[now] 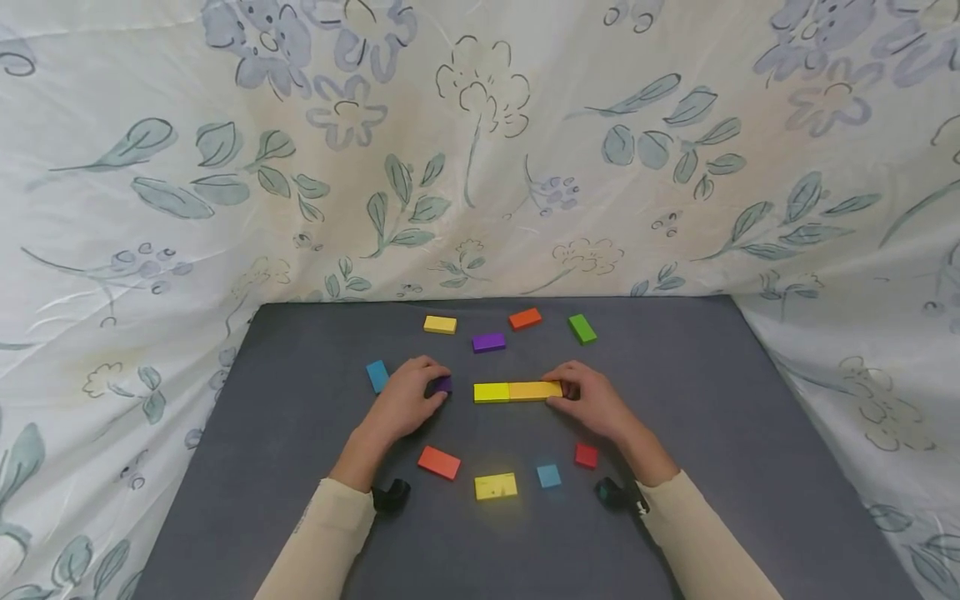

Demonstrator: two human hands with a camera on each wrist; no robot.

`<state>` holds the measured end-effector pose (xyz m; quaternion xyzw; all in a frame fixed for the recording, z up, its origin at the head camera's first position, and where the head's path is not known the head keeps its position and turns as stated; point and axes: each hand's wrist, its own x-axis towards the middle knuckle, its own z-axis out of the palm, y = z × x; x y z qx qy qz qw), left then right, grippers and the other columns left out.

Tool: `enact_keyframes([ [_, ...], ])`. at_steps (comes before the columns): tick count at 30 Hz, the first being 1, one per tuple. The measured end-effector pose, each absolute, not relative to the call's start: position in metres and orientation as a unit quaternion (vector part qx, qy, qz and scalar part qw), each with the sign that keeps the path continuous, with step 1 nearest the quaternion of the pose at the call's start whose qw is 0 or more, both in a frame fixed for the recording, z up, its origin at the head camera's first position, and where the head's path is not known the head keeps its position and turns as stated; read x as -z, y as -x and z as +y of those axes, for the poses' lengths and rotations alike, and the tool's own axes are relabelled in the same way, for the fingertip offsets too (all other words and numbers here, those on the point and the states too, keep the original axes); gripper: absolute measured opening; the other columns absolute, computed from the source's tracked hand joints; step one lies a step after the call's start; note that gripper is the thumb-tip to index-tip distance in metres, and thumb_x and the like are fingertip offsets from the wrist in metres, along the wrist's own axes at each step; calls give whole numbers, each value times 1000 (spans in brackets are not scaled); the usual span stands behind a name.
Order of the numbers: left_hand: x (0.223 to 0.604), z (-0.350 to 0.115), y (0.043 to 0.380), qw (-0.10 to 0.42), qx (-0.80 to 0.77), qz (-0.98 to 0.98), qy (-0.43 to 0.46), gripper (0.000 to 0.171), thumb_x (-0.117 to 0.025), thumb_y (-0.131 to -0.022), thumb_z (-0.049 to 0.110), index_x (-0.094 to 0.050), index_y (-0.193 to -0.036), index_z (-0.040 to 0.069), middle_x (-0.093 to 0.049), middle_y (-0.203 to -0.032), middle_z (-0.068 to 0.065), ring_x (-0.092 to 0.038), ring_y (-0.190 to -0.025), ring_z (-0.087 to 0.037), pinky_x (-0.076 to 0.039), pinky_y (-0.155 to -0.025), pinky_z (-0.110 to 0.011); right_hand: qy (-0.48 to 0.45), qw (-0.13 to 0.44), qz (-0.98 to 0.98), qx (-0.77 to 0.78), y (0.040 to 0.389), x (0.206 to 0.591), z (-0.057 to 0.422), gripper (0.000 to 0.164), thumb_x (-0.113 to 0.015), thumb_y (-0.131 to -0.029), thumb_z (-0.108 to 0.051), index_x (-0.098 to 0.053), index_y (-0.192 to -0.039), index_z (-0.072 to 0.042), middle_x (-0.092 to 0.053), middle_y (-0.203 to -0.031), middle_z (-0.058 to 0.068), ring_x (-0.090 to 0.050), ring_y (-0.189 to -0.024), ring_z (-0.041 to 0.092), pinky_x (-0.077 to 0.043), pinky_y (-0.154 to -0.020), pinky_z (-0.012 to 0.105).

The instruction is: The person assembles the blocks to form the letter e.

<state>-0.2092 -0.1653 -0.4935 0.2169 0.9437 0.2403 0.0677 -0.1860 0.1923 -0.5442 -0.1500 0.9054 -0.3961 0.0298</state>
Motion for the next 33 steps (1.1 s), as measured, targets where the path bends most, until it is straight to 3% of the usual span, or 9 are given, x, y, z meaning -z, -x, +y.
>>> enact_keyframes([
  [33,506,-135,212,104,-234,936,-241,36,-82,-99,16,-76,-134,9,-69,-127,-9,-62,-119,-28,-52,-108,-48,145,28,906,396,187,545,191,35,-88,-93,-11,-80,-127,-12,-65,-112,0,-55,-86,17,-48,-74,35],
])
